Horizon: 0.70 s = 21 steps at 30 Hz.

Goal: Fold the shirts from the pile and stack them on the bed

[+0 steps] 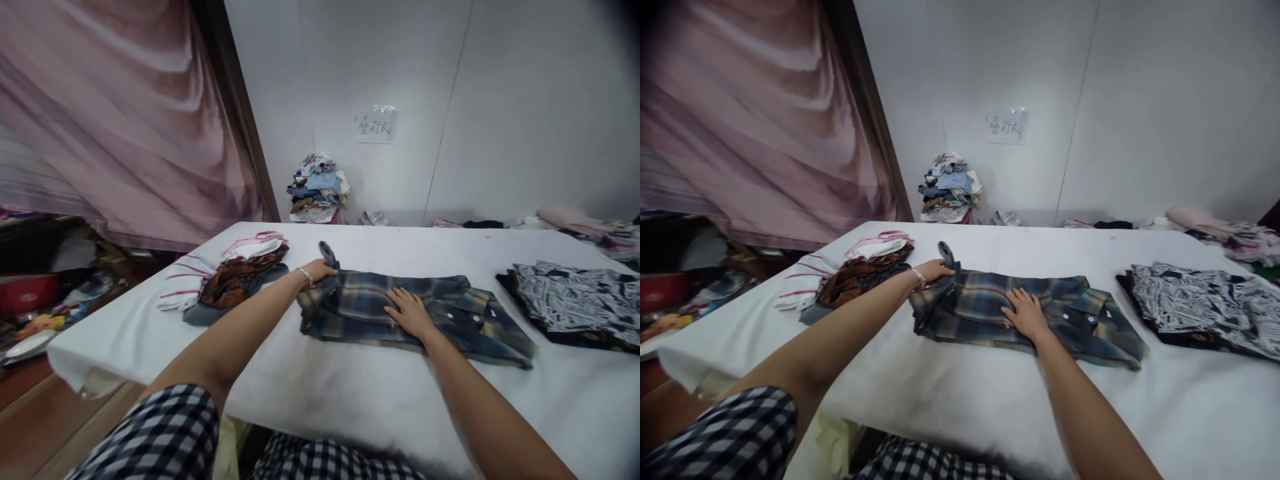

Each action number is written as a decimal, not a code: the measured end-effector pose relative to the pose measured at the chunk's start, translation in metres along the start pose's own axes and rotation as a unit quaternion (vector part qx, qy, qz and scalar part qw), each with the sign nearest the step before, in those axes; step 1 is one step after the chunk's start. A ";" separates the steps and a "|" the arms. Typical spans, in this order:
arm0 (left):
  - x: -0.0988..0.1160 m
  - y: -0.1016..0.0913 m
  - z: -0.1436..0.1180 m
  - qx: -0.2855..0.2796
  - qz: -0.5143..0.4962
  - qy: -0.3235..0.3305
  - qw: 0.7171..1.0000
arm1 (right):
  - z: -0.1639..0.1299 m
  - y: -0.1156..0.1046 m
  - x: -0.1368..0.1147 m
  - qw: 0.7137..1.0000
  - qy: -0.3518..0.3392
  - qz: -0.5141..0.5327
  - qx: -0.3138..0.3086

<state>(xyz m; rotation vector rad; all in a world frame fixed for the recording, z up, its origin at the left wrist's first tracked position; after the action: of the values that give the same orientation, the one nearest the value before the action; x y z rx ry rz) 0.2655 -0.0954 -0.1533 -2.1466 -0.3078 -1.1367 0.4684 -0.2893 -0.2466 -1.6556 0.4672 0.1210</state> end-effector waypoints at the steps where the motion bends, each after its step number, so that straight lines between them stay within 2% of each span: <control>1: 0.008 0.016 0.003 -0.015 0.014 0.008 1.000 | 0.000 -0.001 0.000 1.000 0.000 0.004 -0.002; 3: 0.021 0.045 0.008 -0.032 0.049 0.029 0.998 | -0.001 -0.002 0.000 1.000 0.000 0.013 -0.006; 5: 0.025 0.060 0.009 -0.018 0.090 0.050 0.995 | -0.001 -0.003 0.000 1.000 0.001 0.026 -0.005; 8: 0.018 0.060 0.003 0.052 0.155 0.075 0.984 | -0.002 -0.004 0.001 0.999 -0.002 0.046 0.000; 11: -0.002 0.054 -0.003 0.107 0.212 0.089 0.967 | -0.002 -0.004 0.001 0.998 -0.009 0.059 0.003; 16: -0.037 0.068 0.005 0.095 0.377 0.010 0.921 | -0.002 -0.005 0.001 0.998 -0.015 0.063 0.007; 18: -0.040 0.075 0.010 0.093 0.412 -0.006 0.906 | -0.002 -0.005 0.002 0.998 -0.013 0.062 0.005; 21: -0.036 0.078 0.011 0.109 0.409 0.003 0.906 | -0.002 -0.004 0.002 0.998 -0.012 0.062 0.004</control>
<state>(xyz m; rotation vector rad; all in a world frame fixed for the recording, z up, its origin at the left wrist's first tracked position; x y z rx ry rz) 0.2901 -0.1422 -0.2220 -1.7711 0.4295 -0.5767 0.4713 -0.2910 -0.2429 -1.6148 0.5523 0.2298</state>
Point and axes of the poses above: each hand's wrist, its own z-axis towards the middle knuckle, its own y-axis out of the palm, x = y × z, the point moved 6 cm from there along z, towards the middle knuckle, and after that the axes turned 14 degrees about -x, right-handed, at the moved point
